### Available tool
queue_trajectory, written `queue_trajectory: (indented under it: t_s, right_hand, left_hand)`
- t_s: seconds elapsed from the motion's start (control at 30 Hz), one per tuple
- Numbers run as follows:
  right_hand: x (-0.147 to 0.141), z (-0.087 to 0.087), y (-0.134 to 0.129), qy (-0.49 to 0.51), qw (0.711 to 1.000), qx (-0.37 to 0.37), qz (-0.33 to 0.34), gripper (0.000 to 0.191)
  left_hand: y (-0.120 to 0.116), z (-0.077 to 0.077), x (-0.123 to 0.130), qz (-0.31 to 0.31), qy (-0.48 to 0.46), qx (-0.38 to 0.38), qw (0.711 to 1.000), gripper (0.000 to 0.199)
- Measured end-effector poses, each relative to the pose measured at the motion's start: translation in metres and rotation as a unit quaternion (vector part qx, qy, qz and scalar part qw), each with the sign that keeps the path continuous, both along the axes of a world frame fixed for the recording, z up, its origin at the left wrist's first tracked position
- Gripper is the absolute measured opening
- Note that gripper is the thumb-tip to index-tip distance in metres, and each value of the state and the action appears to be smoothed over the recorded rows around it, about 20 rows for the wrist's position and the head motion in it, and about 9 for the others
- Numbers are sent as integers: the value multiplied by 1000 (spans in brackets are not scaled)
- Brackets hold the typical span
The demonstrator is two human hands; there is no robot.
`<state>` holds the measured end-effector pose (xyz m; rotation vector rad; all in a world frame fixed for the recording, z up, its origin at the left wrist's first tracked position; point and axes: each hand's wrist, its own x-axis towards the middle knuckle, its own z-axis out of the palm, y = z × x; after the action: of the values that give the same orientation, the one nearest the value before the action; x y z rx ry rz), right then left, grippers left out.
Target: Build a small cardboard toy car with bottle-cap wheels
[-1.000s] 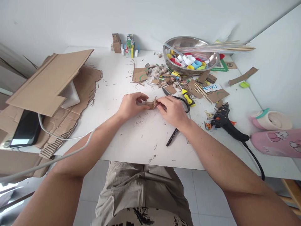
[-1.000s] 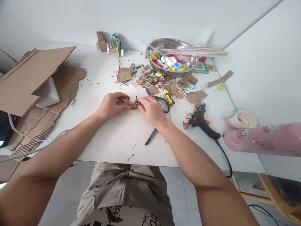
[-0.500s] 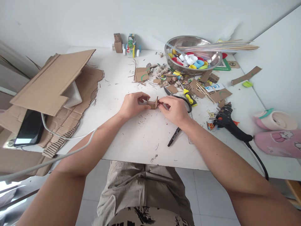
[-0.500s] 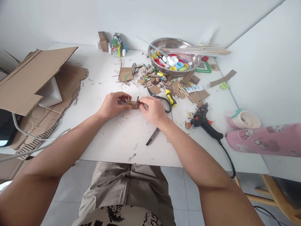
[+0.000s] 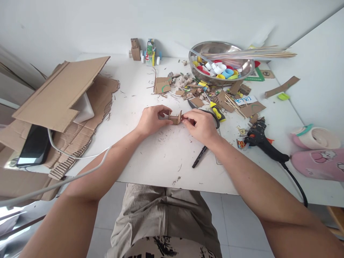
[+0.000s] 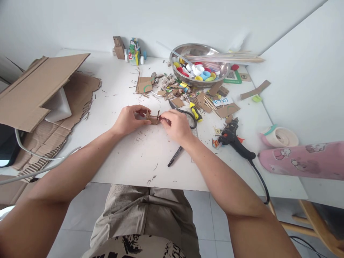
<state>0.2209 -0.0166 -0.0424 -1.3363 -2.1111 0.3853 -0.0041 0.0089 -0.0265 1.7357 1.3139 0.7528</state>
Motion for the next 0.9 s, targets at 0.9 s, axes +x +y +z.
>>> queue_trajectory:
  t_s: [0.9]
  right_hand:
    - [2,-4,1,24,999,12,18,20]
  left_hand:
    - [1,-5,-1,-4,-5,5,1000,35]
